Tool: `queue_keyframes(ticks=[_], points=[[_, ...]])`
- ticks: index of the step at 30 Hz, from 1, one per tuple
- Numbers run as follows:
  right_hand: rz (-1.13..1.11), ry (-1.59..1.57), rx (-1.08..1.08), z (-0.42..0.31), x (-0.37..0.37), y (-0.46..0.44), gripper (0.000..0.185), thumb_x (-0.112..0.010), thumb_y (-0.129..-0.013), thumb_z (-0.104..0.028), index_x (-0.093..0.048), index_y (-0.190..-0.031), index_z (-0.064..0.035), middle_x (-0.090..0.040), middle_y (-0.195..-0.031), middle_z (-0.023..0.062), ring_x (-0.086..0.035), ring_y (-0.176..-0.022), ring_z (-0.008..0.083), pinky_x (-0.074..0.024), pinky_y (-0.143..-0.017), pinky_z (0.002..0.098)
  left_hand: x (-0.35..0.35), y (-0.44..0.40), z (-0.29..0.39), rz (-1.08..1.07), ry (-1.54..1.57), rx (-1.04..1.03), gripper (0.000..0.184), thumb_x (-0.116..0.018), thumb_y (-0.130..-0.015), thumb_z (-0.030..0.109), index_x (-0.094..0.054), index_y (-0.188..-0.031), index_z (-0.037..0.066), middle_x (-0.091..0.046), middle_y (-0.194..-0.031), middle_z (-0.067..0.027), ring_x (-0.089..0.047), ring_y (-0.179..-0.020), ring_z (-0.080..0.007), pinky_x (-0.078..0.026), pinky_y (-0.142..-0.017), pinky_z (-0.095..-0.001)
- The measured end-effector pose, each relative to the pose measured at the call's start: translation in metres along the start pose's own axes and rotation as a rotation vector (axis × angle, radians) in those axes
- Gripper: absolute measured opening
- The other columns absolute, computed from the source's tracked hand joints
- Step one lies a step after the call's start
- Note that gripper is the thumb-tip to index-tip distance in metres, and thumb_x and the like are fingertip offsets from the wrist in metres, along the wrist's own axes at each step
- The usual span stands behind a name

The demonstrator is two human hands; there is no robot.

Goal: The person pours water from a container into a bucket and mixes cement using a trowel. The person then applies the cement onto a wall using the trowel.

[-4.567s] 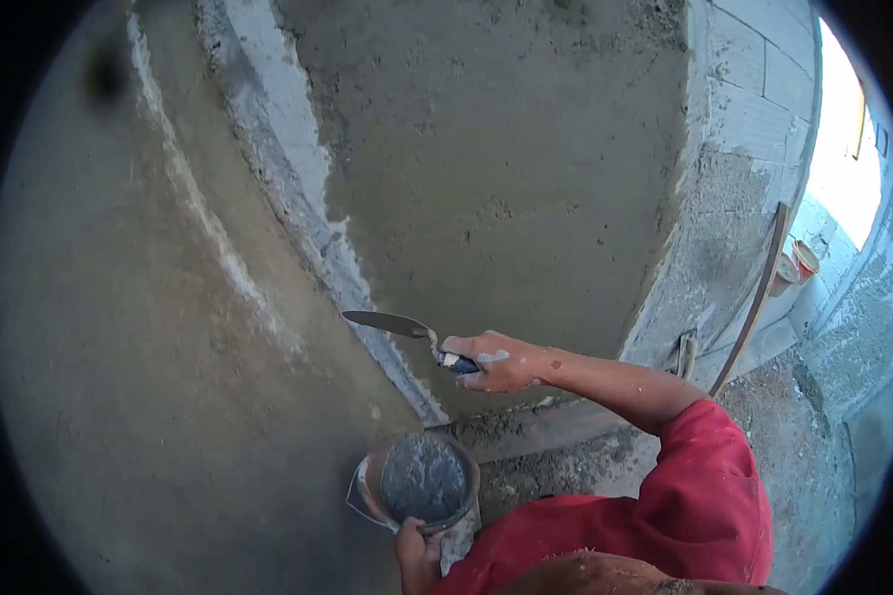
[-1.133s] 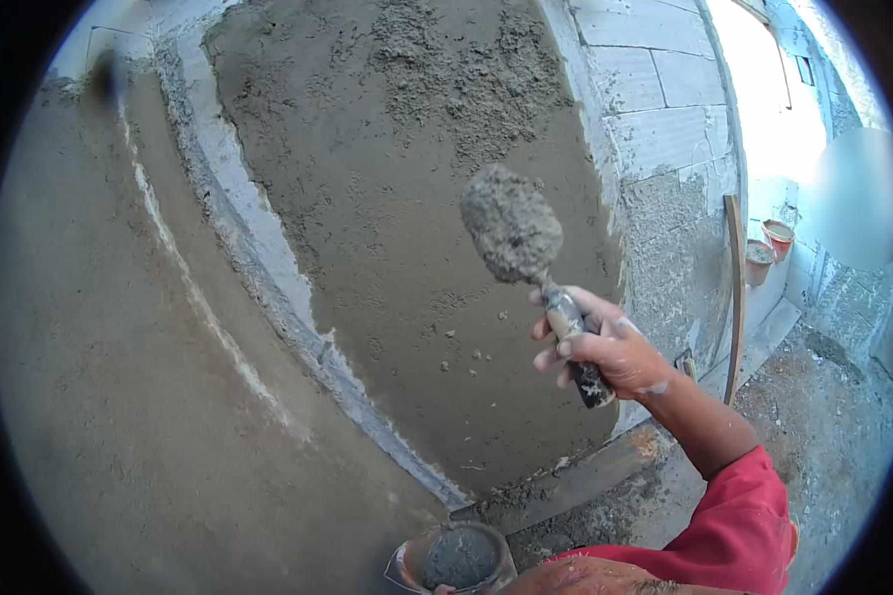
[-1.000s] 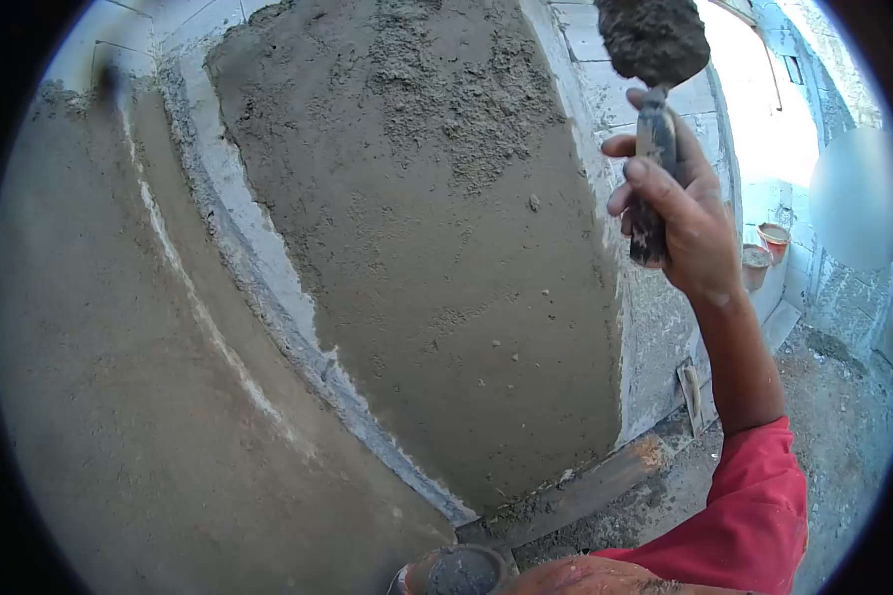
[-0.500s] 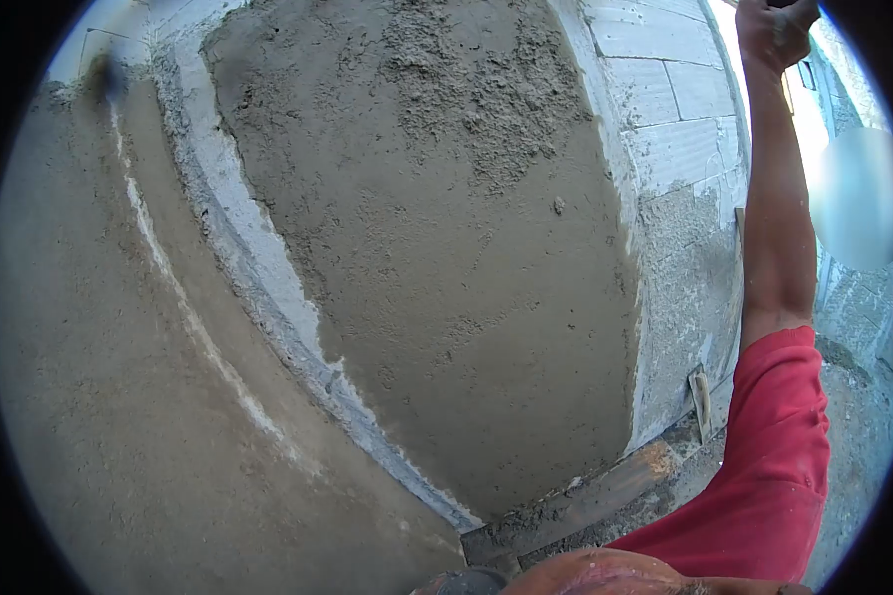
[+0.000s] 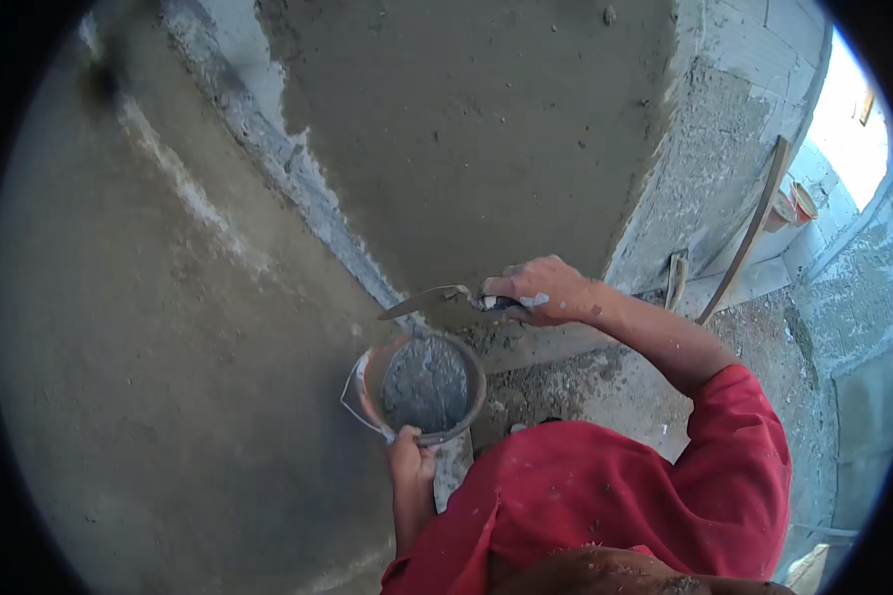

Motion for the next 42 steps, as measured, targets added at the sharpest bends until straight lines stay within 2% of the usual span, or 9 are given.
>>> queue_keyframes(ticks=[11,16,22,24,28,30,37,40,42], points=[[-0.394,-0.139,0.137,-0.064,-0.121,0.002,0.044,-0.069,-0.096,-0.037,-0.064,-0.136,-0.0204,-0.074,-0.092,0.009,-0.073,-0.09,0.0284,-0.0586,-0.07,0.0431,-0.045,0.06,0.023,-0.179,-0.177,-0.23,0.058,-0.052,-0.085,-0.009,-0.031,-0.138,-0.003,-0.058,-0.108,-0.0163,-0.071,-0.084,-0.0302,-0.066,-0.071,-0.047],[-0.789,-0.804,-0.313,-0.091,-0.134,0.009,0.041,-0.07,-0.097,-0.044,-0.064,-0.108,-0.0054,-0.068,-0.081,0.0062,-0.068,-0.07,0.0205,-0.0545,-0.064,0.0372,-0.061,0.08,0.039,-0.238,-0.221,-0.32,0.072,-0.047,-0.084,-0.011,-0.024,-0.151,0.0,-0.056,-0.119,-0.0163,-0.072,-0.087,-0.0323,-0.067,-0.076,-0.0484],[-0.863,-1.515,-0.387,-0.081,-0.151,0.061,0.022,-0.069,-0.091,-0.024,-0.064,-0.106,-0.0085,-0.063,-0.083,0.0012,-0.058,-0.063,0.0085,-0.0466,-0.053,0.0243,0.012,0.061,0.007,0.099,-0.251,-0.045,0.027,-0.059,-0.087,0.001,-0.057,-0.114,0.003,-0.058,-0.09,-0.0057,-0.064,-0.071,-0.0199,-0.059,-0.059,-0.0389],[-0.565,-1.458,-0.597,-0.089,-0.16,0.075,0.038,-0.07,-0.09,-0.023,-0.061,-0.123,-0.0059,-0.066,-0.086,0.001,-0.058,-0.066,0.0072,-0.0486,-0.056,0.027,0.018,0.063,-0.006,0.1,-0.182,-0.062,0.012,-0.065,-0.086,0.004,-0.058,-0.094,0.01,-0.051,-0.075,0.0014,-0.052,-0.057,-0.0135,-0.045,-0.047,-0.0347],[-0.07,-1.673,-0.316,-0.081,-0.044,0.064,0.034,-0.062,-0.091,-0.011,-0.06,-0.124,-0.0032,-0.06,-0.087,0.0011,-0.06,-0.068,0.0085,-0.0489,-0.057,0.0233,0.088,-0.047,-0.028,-0.573,-0.765,-0.444,0.068,-0.045,-0.084,0.001,-0.037,-0.151,0.006,-0.051,-0.144,-0.0216,-0.061,-0.117,-0.0419,-0.056,-0.089,-0.065],[0.279,-1.697,-0.215,-0.083,0.044,0.083,0.038,-0.059,-0.09,-0.007,-0.058,-0.128,-0.0019,-0.06,-0.091,0.0036,-0.063,-0.073,0.0104,-0.0519,-0.06,0.0239,0.072,-0.053,-0.025,-0.397,-0.718,-0.23,0.062,-0.039,-0.095,0.02,-0.034,-0.156,0.008,-0.045,-0.152,-0.0186,-0.051,-0.13,-0.0371,-0.048,-0.101,-0.0566],[1.514,-0.23,0.027,-0.11,0.372,0.211,0.067,-0.071,-0.097,-0.031,-0.044,-0.151,-0.0017,-0.068,-0.106,0.0114,-0.07,-0.079,0.011,-0.0561,-0.072,0.0248,0.076,0.022,-0.041,-0.053,-0.474,0.175,0.061,-0.035,-0.102,0.032,-0.031,-0.159,0.009,-0.041,-0.155,-0.0161,-0.045,-0.138,-0.0334,-0.043,-0.109,-0.0502],[2.105,0.311,0.084,-0.12,0.464,0.264,0.053,-0.068,-0.095,-0.01,-0.049,-0.144,-0.0024,-0.054,-0.083,-0.001,-0.049,-0.061,0.007,-0.0424,-0.054,0.0274,0.053,0.023,-0.04,-0.031,-0.452,0.18,0.061,-0.036,-0.1,0.028,-0.032,-0.157,0.008,-0.043,-0.151,-0.0164,-0.047,-0.134,-0.034,-0.045,-0.106,-0.0514],[2.268,0.554,0.455,-0.059,0.538,0.348,0.057,-0.069,-0.095,-0.013,-0.046,-0.148,-0.0073,-0.07,-0.102,0.0112,-0.07,-0.081,0.0217,-0.0569,-0.071,0.0326,0.036,0.021,-0.042,-0.014,-0.437,0.179,0.062,-0.037,-0.098,0.025,-0.032,-0.157,0.007,-0.044,-0.149,-0.0166,-0.049,-0.132,-0.0345,-0.046,-0.104,-0.0522]])
Point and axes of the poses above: each hand's wrist, its own y-axis away from the middle knuckle, its own x-axis out of the back of the hand, z = x × y, the point moved 3 cm from there along -y, towards the middle knuckle
